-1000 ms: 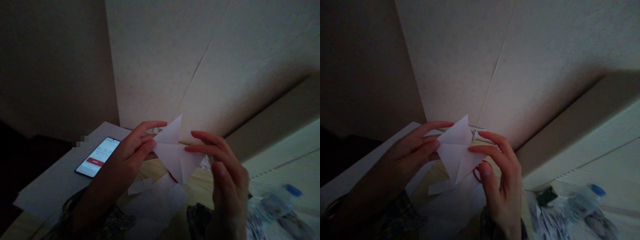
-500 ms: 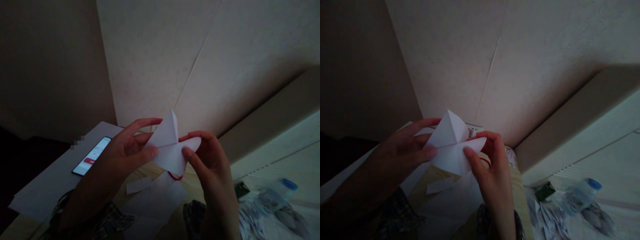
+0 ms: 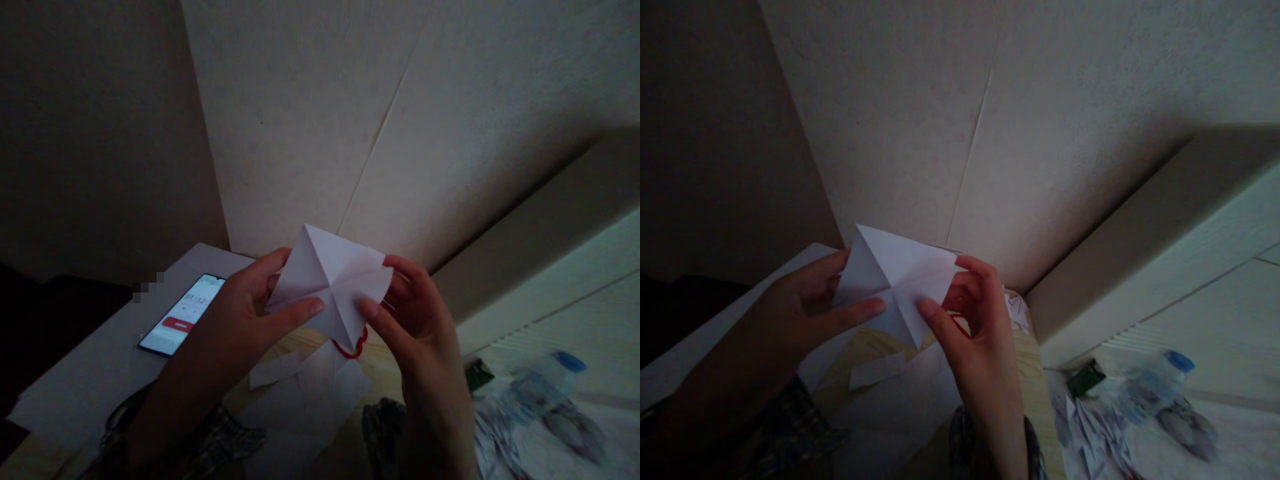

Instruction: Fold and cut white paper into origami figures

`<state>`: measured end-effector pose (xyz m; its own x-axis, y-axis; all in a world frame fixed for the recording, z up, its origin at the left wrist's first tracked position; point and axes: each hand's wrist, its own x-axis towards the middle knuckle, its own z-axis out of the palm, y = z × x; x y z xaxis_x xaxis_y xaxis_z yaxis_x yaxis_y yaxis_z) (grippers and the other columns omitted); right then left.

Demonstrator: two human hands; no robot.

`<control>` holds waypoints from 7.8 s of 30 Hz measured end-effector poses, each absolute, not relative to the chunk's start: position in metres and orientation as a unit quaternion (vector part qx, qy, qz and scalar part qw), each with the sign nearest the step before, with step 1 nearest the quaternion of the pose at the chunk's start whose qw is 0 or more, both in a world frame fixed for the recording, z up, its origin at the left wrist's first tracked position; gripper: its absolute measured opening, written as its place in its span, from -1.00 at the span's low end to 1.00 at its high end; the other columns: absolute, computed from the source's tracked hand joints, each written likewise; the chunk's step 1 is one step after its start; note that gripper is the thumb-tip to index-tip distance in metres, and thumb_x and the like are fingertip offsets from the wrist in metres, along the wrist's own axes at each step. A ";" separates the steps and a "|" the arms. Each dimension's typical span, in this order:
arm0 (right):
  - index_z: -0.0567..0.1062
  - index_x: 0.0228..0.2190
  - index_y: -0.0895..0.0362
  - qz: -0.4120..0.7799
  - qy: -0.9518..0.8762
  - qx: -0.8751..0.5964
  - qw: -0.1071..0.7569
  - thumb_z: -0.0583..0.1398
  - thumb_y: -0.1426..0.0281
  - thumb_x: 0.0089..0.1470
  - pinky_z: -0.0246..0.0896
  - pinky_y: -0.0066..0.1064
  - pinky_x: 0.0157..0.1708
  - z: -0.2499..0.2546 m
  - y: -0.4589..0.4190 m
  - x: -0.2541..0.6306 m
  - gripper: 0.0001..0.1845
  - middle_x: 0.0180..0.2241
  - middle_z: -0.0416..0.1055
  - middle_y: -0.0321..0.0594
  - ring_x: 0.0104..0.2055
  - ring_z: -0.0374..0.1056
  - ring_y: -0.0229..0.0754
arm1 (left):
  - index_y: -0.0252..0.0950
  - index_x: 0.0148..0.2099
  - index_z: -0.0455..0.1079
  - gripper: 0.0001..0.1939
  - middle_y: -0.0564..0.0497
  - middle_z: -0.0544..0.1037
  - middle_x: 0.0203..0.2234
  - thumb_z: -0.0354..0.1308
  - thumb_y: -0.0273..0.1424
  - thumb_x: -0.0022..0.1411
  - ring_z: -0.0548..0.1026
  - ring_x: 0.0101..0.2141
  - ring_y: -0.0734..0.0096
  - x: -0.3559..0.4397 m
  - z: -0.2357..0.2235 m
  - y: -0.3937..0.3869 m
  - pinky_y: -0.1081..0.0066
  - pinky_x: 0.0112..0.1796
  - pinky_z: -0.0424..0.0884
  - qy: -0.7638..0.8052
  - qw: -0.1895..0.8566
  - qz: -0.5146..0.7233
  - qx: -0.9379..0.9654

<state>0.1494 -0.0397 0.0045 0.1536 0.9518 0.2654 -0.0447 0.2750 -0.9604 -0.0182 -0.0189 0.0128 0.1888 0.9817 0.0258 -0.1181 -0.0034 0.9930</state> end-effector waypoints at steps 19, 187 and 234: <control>0.54 -0.38 0.01 0.366 -0.548 -0.485 0.575 0.30 0.41 0.03 0.42 -0.51 -0.48 0.009 -0.047 0.148 -0.95 -0.49 0.50 -0.37 -0.43 0.45 -0.26 | -0.08 0.22 0.19 -0.16 0.17 0.67 -0.47 0.35 -0.58 -0.10 0.65 -0.42 0.31 -0.019 0.014 -0.019 0.51 -0.43 0.54 0.419 0.546 0.523 0.503; 0.52 -0.49 0.04 0.186 -0.644 -0.551 0.496 0.25 0.43 0.13 0.22 -0.51 -0.47 0.014 -0.061 0.163 -0.84 -0.49 0.50 -0.37 -0.42 0.39 -0.26 | -0.11 0.12 0.39 -0.43 0.07 0.68 -0.48 0.36 -0.30 0.02 0.61 -0.51 0.29 -0.021 0.017 -0.021 0.50 -0.54 0.45 0.381 0.596 0.483 0.516; 0.53 -0.44 0.04 -0.024 -0.594 -0.581 0.555 0.26 0.38 0.13 0.23 -0.47 -0.48 0.007 -0.056 0.158 -0.90 -0.52 0.49 -0.39 -0.49 0.40 -0.25 | -0.12 -0.22 0.43 -0.79 0.13 0.58 -0.22 0.33 -0.25 0.08 0.55 -0.10 0.21 -0.026 0.018 -0.022 0.31 -0.11 0.48 0.504 0.389 0.564 0.526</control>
<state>0.1578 -0.0564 0.0075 0.2924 0.6638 0.6883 0.7175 0.3236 -0.6168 -0.0264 -0.0221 0.0181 -0.1446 0.9687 0.2017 0.0911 -0.1899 0.9776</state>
